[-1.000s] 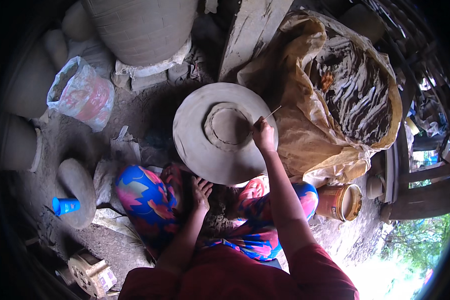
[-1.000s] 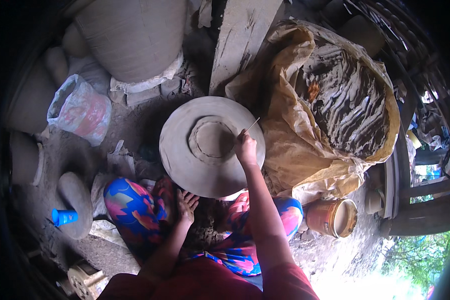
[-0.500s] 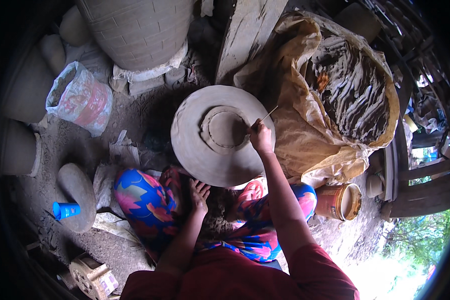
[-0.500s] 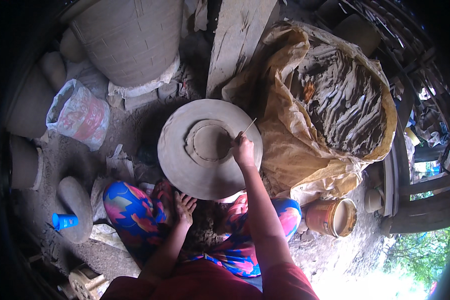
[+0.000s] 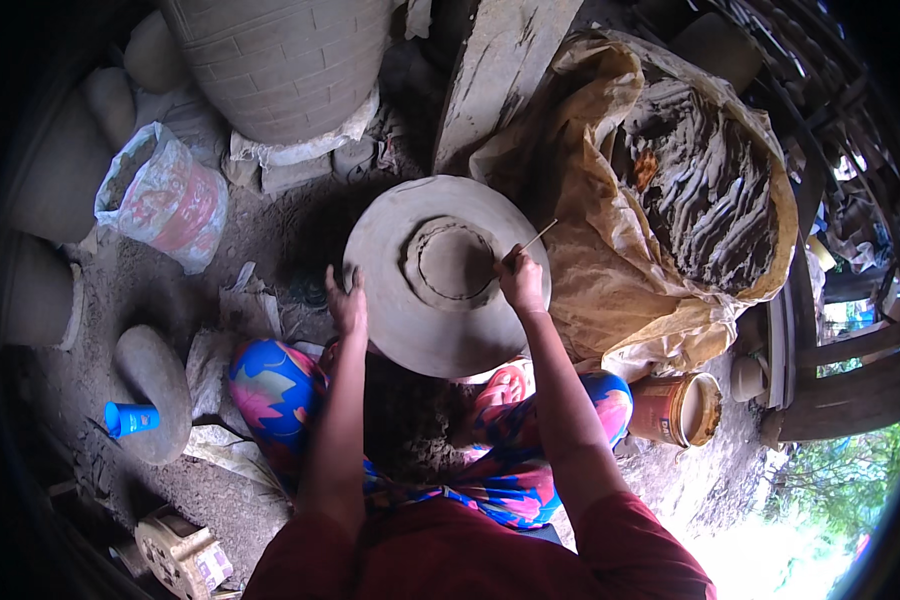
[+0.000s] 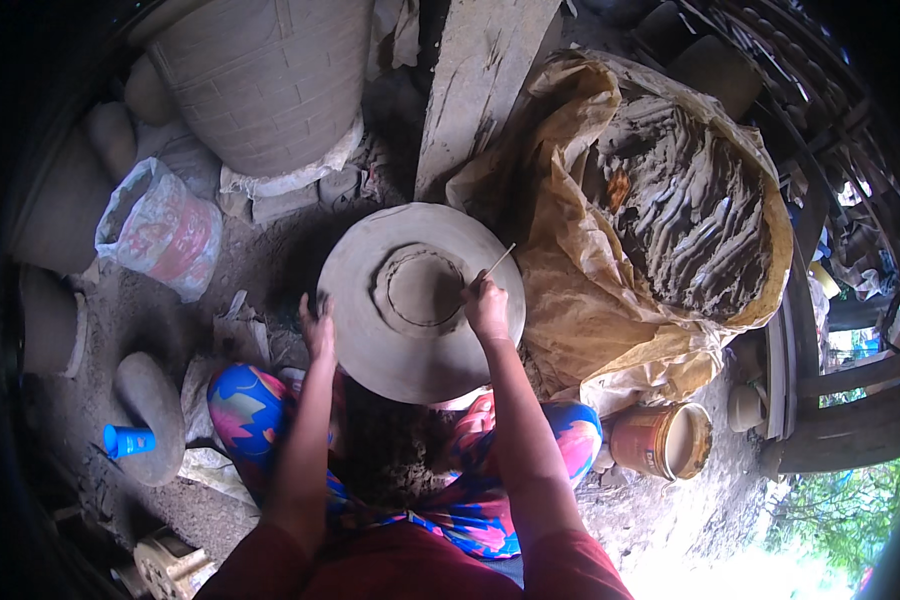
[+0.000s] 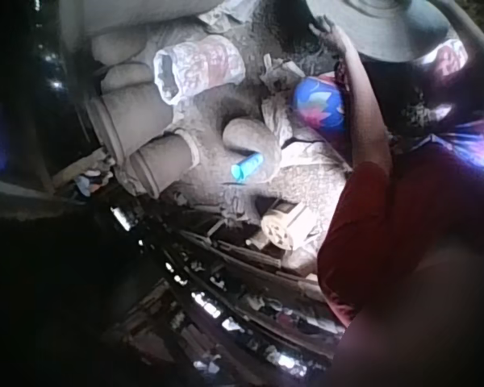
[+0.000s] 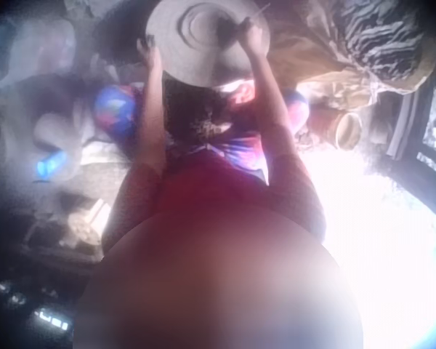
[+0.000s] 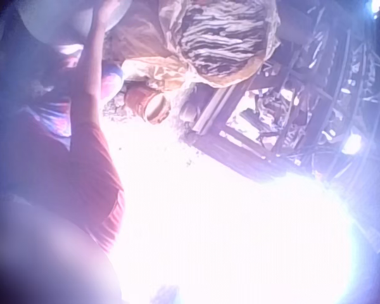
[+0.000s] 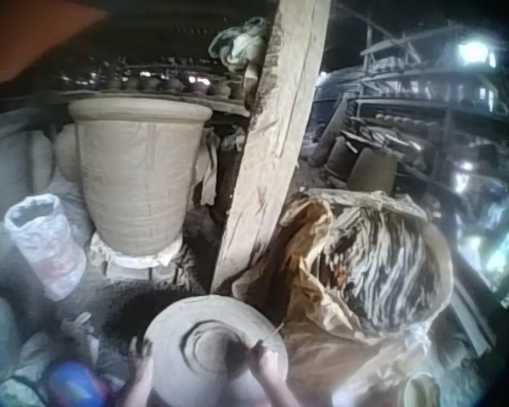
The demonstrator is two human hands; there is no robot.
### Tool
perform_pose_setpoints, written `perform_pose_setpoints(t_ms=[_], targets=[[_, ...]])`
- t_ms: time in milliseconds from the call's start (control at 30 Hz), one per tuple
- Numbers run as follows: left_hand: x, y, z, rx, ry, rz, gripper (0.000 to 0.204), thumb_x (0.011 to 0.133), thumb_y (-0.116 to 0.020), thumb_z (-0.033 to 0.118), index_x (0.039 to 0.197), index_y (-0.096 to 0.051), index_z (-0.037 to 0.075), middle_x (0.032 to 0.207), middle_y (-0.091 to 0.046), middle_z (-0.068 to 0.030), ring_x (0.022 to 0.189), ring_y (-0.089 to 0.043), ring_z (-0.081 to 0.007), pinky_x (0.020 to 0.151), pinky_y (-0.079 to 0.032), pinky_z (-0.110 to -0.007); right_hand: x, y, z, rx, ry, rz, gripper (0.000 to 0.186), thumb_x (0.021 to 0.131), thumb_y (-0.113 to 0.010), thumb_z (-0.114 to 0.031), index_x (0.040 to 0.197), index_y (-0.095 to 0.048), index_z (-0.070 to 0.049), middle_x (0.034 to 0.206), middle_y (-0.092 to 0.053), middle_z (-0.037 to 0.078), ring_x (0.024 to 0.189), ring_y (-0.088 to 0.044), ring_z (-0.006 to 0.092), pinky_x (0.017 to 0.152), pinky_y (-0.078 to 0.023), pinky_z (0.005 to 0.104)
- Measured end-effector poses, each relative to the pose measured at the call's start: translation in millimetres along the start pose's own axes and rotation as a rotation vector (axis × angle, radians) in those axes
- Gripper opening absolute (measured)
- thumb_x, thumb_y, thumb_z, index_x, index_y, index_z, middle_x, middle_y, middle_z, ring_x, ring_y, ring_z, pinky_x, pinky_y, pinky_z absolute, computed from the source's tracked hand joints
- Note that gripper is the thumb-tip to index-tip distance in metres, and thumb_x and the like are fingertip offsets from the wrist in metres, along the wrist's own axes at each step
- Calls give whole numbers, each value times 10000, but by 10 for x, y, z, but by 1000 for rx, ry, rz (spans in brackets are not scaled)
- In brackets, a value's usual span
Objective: The person retrieves clay from a sack, kneads it, and shapes it on a rotating pottery wheel. They use a small stick to refine the clay's form.
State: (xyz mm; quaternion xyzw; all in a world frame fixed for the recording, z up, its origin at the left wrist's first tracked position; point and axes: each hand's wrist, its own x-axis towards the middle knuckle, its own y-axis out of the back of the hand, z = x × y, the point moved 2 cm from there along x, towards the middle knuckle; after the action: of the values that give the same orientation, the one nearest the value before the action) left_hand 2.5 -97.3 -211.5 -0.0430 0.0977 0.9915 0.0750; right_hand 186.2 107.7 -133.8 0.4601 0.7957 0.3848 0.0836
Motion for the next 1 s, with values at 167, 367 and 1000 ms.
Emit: perform_pose_setpoints(t_ms=[167, 367, 1000], targets=[[302, -95, 9, 207, -221, -120, 529, 750, -600, 294, 1173, -437, 21, 1106, -507, -195, 1035, -486, -285, 864, -376, -322, -20, 5, -31, -7, -2, -3, 175, 652, -637, -90, 715, -507, 10, 657, -590, 149, 638, -595, 286, 606, -463, 346], [226, -149, -112, 124, -254, -18, 516, 771, -588, 308, 1167, -438, 14, 1068, -524, -209, 990, -515, -291, 836, -398, -331, -22, 19, -55, 22, -16, -5, 175, 655, -636, -96, 706, -508, 12, 653, -582, 162, 635, -592, 290, 604, -462, 350], [-1099, -145, 163, 298, -50, 467, 461, 831, -499, 285, 1145, -422, -43, 1026, -508, -260, 911, -521, -341, 748, -428, -377, -107, 74, -200, -127, -10, -272, 194, 649, -614, -82, 778, -510, 18, 720, -569, 220, 730, -561, 372, 659, -455, 411]])
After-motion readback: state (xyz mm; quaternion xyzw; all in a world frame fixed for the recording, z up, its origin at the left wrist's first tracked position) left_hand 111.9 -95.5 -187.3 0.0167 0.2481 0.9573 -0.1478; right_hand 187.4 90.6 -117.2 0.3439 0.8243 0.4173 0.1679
